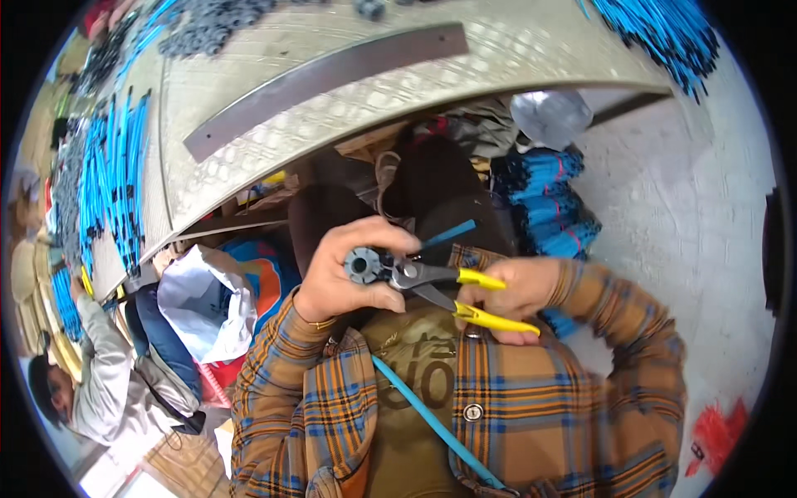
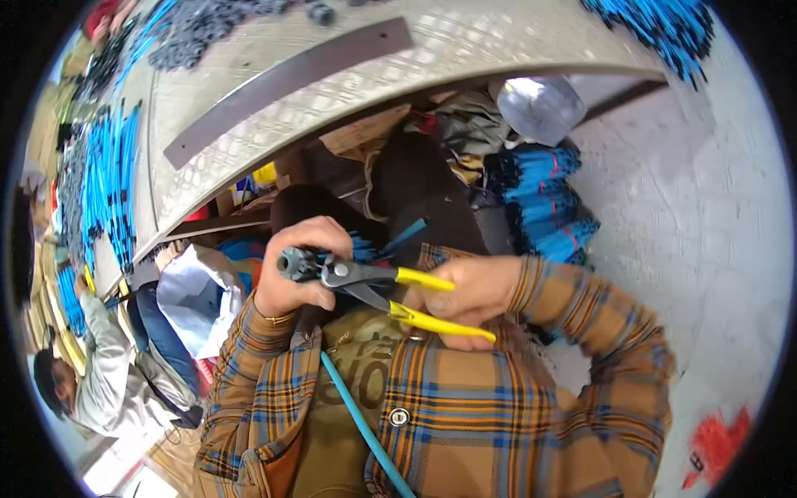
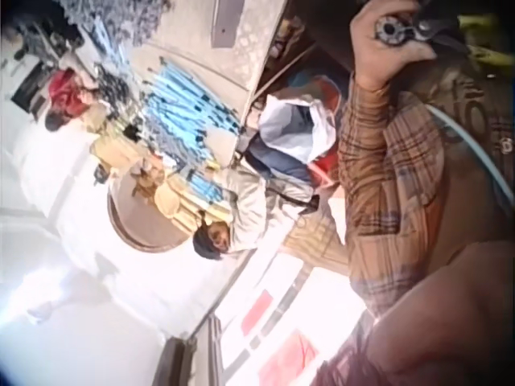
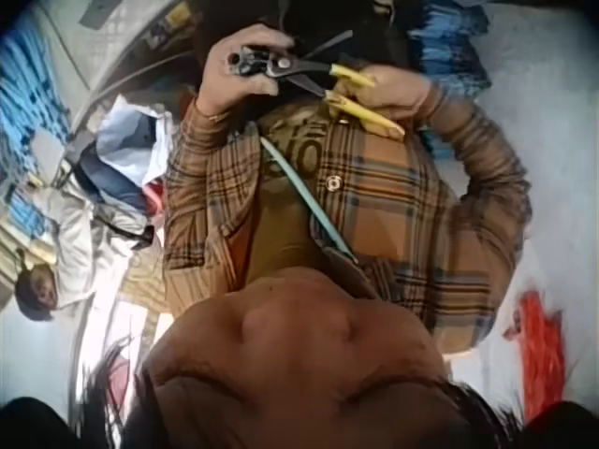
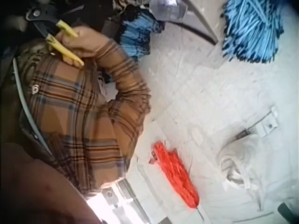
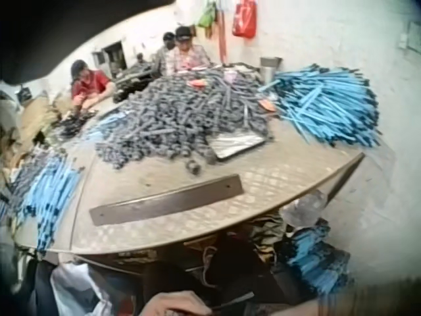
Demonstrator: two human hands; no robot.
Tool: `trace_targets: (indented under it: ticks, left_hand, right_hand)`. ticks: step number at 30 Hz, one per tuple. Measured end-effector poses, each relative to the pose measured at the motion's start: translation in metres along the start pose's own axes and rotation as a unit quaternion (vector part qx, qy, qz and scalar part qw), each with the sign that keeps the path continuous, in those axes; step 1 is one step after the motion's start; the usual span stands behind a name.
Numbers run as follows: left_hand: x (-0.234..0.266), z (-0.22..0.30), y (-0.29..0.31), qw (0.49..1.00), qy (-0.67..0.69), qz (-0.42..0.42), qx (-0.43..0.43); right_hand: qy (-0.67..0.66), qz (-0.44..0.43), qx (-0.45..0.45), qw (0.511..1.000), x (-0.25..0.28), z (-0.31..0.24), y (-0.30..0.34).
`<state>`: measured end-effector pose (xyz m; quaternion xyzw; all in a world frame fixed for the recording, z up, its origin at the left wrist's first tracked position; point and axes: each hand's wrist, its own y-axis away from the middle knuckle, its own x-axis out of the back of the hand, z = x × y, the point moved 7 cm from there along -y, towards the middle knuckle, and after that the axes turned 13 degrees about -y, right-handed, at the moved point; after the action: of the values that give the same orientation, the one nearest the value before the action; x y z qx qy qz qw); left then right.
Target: Assembling blue plastic components by inserting grey connectors and using pliers to secure or trim them.
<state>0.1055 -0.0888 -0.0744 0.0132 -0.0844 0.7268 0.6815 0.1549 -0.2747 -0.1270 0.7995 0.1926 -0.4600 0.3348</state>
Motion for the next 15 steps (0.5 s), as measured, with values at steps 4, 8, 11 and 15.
trace_targets:
  ticks: [4, 8, 11, 15]
  left_hand:
    - [0.007, 0.000, 0.010, 0.999, 0.012, 0.049, 0.018]
    - [0.018, -0.002, 0.014, 0.989, 0.041, 0.137, 0.042]
    - [0.013, -0.001, 0.014, 0.995, 0.034, 0.088, 0.031]
    - [0.007, -0.001, 0.006, 0.999, 0.019, 0.025, 0.009]
  right_hand:
    - [0.094, 0.060, -0.009, 0.994, -0.026, -0.057, 0.014]
    - [0.513, 0.196, 0.188, 0.815, -0.057, -0.109, 0.027]
    - [-0.011, 0.085, -0.039, 0.996, -0.031, -0.048, 0.013]
    - [0.030, 0.059, 0.001, 0.998, -0.010, -0.021, -0.004]
